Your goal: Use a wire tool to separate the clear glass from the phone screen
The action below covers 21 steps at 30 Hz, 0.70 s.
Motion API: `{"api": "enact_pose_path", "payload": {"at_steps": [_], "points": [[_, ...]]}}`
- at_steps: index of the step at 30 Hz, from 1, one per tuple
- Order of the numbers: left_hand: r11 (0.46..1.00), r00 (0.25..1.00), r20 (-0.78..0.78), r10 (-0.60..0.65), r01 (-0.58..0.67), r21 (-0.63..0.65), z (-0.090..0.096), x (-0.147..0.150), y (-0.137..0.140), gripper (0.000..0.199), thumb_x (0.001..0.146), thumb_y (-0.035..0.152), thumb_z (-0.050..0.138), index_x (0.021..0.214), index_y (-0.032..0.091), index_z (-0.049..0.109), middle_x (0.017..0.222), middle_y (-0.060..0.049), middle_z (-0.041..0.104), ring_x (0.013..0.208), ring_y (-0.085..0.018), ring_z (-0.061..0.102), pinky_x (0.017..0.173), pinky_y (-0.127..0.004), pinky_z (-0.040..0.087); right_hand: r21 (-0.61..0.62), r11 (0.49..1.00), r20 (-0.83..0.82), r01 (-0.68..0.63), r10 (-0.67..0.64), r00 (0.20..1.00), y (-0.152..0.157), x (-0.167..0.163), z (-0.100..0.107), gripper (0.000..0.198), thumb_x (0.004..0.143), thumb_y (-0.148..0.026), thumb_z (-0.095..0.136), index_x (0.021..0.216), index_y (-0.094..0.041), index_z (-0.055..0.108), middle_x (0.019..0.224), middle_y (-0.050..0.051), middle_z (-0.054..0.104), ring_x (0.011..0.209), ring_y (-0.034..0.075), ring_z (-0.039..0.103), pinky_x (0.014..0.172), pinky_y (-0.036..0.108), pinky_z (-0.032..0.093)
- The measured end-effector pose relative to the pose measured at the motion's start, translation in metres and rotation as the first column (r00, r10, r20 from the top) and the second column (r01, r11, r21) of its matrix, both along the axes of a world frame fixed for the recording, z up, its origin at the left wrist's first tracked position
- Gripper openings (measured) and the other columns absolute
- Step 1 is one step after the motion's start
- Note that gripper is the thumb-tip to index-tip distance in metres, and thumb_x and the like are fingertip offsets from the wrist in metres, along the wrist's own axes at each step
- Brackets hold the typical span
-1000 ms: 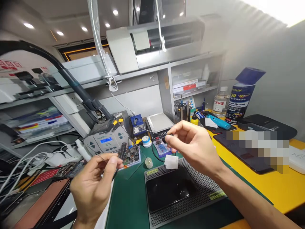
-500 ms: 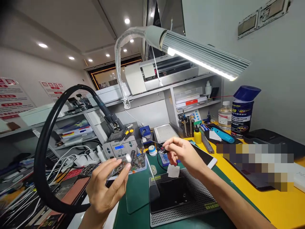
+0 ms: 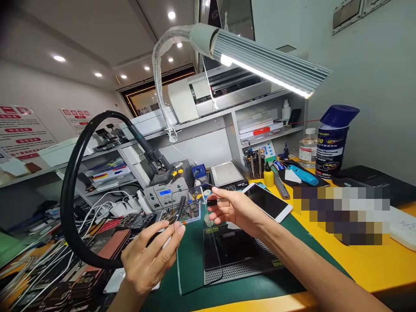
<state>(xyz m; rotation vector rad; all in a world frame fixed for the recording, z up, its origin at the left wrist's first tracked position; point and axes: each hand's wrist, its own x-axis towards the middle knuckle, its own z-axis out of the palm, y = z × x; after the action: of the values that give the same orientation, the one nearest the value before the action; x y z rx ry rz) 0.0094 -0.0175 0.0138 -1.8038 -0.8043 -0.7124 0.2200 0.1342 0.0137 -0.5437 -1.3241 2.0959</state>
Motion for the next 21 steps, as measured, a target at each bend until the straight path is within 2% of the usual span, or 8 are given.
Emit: {"api": "enact_pose_path", "payload": {"at_steps": [3, 9, 14, 18, 20, 21], "points": [[0.999, 1.0, 0.001, -0.015, 0.015, -0.029, -0.004, 0.001, 0.003, 0.033, 0.079, -0.002, 0.077, 0.11, 0.01, 0.077, 0.092, -0.009, 0.082, 0.09, -0.025, 0.071, 0.078, -0.035, 0.057, -0.041, 0.998, -0.015, -0.041, 0.04, 0.999, -0.003, 0.0, 0.002, 0.042, 0.089, -0.054, 0.071, 0.099, -0.013, 0.071, 0.08, 0.009, 0.074, 0.069, 0.018, 0.073, 0.064, 0.028, 0.058], [0.99, 0.999, 0.007, -0.051, 0.052, -0.128, -0.014, 0.001, 0.007, 0.035, 0.081, -0.001, 0.075, 0.115, 0.009, 0.076, 0.095, -0.012, 0.082, 0.09, -0.026, 0.074, 0.078, -0.037, 0.057, -0.093, 0.989, 0.007, -0.114, 0.115, 0.993, -0.007, -0.002, 0.0, 0.026, 0.08, -0.033, 0.081, 0.088, -0.011, 0.07, 0.076, 0.008, 0.074, 0.065, 0.018, 0.072, 0.061, 0.028, 0.059], [0.978, 0.993, 0.088, -0.077, 0.093, -0.189, -0.023, -0.002, 0.012, 0.04, 0.083, 0.0, 0.072, 0.121, 0.013, 0.073, 0.096, -0.011, 0.081, 0.089, -0.024, 0.076, 0.079, -0.033, 0.058, -0.124, 0.985, 0.017, -0.117, 0.121, 0.993, -0.007, -0.003, -0.001, 0.02, 0.078, -0.028, 0.08, 0.08, -0.012, 0.069, 0.074, 0.007, 0.073, 0.063, 0.017, 0.071, 0.059, 0.027, 0.058], [0.953, 0.944, 0.32, -0.079, 0.166, -0.253, -0.035, -0.002, 0.015, 0.058, 0.078, -0.002, 0.077, 0.128, 0.026, 0.07, 0.097, -0.004, 0.083, 0.087, -0.019, 0.078, 0.08, -0.028, 0.059, -0.144, 0.986, 0.029, -0.089, 0.094, 0.995, -0.005, -0.004, -0.003, 0.018, 0.08, -0.027, 0.079, 0.081, -0.012, 0.07, 0.073, 0.007, 0.073, 0.062, 0.017, 0.071, 0.059, 0.027, 0.058], [0.936, 0.853, 0.521, -0.037, 0.212, -0.28, -0.038, 0.0, 0.014, 0.058, 0.08, -0.001, 0.076, 0.13, 0.029, 0.066, 0.101, -0.003, 0.082, 0.088, -0.018, 0.078, 0.081, -0.028, 0.06, -0.154, 0.986, 0.036, -0.065, 0.072, 0.997, -0.005, -0.004, -0.004, 0.017, 0.081, -0.027, 0.078, 0.081, -0.012, 0.07, 0.072, 0.007, 0.073, 0.062, 0.016, 0.07, 0.06, 0.026, 0.058], [0.924, 0.776, 0.631, 0.005, 0.237, -0.299, -0.038, 0.002, 0.012, 0.056, 0.084, 0.002, 0.073, 0.132, 0.027, 0.063, 0.105, -0.005, 0.082, 0.089, -0.019, 0.078, 0.081, -0.029, 0.061, -0.159, 0.986, 0.04, -0.054, 0.061, 0.997, -0.004, -0.004, -0.004, 0.016, 0.081, -0.026, 0.078, 0.08, -0.012, 0.071, 0.072, 0.007, 0.073, 0.062, 0.016, 0.07, 0.06, 0.026, 0.058]]}}
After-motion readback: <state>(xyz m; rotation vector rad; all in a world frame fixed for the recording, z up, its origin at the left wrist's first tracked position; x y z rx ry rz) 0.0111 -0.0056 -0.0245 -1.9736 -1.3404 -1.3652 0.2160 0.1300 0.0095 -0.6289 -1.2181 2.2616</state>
